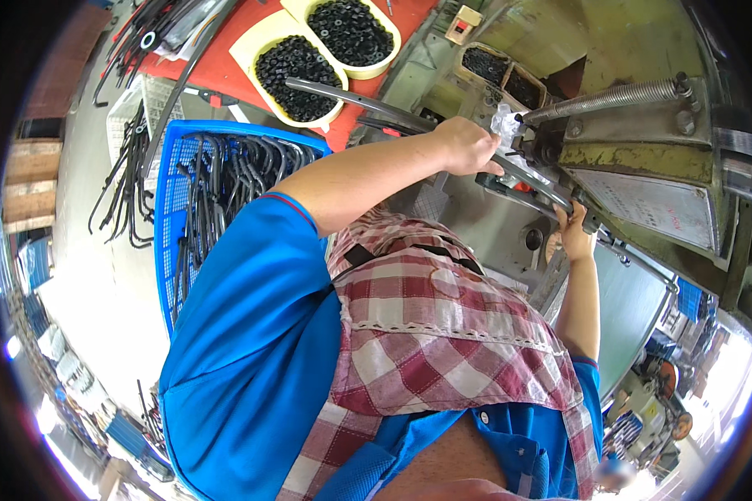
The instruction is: The person repeatedly picks curved black hoses from a blue basket, inserts small black plastic fittings into the hose ends, and places the assembled units back into the basket. The process is continuous and repetitive, with the person handling one hose at a time.
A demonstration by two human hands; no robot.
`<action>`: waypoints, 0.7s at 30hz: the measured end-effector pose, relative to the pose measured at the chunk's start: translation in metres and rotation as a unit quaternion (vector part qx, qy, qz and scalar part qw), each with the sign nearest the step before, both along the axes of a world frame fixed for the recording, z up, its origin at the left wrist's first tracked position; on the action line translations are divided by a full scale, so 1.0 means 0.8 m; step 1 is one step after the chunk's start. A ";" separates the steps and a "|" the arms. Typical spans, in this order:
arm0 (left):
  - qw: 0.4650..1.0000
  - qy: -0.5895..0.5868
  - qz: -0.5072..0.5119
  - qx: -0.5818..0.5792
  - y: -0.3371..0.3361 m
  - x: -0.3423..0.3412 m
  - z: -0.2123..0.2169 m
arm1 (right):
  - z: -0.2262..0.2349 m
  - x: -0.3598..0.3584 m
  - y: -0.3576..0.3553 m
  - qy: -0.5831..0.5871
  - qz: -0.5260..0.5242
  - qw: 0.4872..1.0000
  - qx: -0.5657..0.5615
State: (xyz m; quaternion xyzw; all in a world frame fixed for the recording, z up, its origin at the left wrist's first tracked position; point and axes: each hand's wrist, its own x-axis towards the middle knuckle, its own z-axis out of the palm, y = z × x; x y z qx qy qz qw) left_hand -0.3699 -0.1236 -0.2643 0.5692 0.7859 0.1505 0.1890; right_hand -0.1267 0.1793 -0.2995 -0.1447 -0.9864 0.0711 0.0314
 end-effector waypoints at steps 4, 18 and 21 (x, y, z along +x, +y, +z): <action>1.000 0.006 -0.008 -0.016 0.012 -0.001 -0.001 | -0.026 0.005 0.015 0.039 0.015 0.999 -0.017; 0.968 -0.251 0.004 -0.015 0.000 -0.029 -0.009 | -0.044 0.000 0.009 0.063 0.013 0.997 -0.049; 0.984 -0.174 0.014 0.030 -0.014 -0.014 -0.018 | -0.067 -0.005 0.021 0.057 0.038 0.997 -0.022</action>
